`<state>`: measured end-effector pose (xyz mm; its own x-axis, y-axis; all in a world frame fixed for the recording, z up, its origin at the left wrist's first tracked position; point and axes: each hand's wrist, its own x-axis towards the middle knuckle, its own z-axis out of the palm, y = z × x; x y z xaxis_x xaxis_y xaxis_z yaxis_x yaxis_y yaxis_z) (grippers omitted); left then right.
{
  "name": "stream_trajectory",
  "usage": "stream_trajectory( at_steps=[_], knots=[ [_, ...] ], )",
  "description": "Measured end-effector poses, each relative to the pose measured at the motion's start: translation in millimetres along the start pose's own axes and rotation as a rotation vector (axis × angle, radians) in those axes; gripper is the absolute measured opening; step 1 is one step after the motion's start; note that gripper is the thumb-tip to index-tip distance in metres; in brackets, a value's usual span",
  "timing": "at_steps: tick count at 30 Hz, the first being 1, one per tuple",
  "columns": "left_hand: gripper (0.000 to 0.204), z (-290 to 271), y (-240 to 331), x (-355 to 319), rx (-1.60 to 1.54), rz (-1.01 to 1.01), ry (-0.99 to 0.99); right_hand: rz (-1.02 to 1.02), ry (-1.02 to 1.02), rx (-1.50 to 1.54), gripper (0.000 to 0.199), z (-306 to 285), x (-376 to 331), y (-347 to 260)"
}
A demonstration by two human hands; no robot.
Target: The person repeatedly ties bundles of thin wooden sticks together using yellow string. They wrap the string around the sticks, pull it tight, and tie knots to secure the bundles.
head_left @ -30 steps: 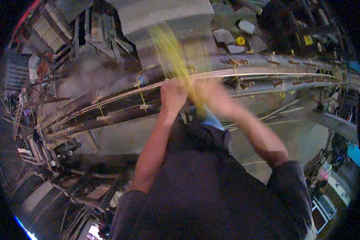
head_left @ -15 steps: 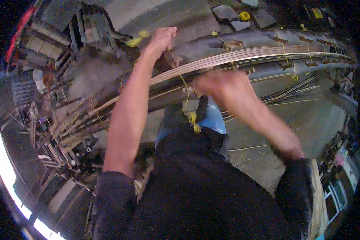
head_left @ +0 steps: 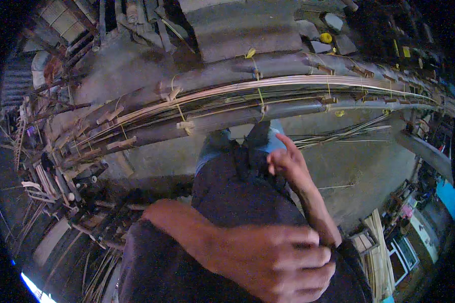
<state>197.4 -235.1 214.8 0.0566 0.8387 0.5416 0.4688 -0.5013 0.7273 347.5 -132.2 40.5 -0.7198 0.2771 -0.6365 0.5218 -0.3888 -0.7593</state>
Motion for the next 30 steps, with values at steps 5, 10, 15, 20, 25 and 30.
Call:
stream_trajectory(
  at_steps=[5, 10, 15, 20, 25, 30],
  knots=[
    [0.022, -25, -128, -37, 0.213, -0.636, 0.371, -0.288, -0.005, -0.565, 0.017, 33, 47, -5],
    [0.021, 21, -193, -94, 0.618, -0.741, 0.191, -0.609, 0.082, -1.321, 0.031, 37, 9, -232],
    [0.011, 32, -213, -86, 0.688, -0.733, 0.295, -0.834, -0.17, -1.093, 0.029, 48, 204, -251],
    [0.017, 31, -211, -92, 0.662, -0.721, 0.277, -0.521, 0.309, -1.312, 0.028, -7, 288, -143],
    [0.016, 41, -215, -85, 0.705, -0.683, 0.269, -0.295, 0.332, -0.415, 0.026, -25, 293, -142],
    [0.018, 34, -214, -99, 0.722, -0.714, 0.229, -0.949, -0.085, -0.7, 0.007, 27, 114, -104]
  ],
)
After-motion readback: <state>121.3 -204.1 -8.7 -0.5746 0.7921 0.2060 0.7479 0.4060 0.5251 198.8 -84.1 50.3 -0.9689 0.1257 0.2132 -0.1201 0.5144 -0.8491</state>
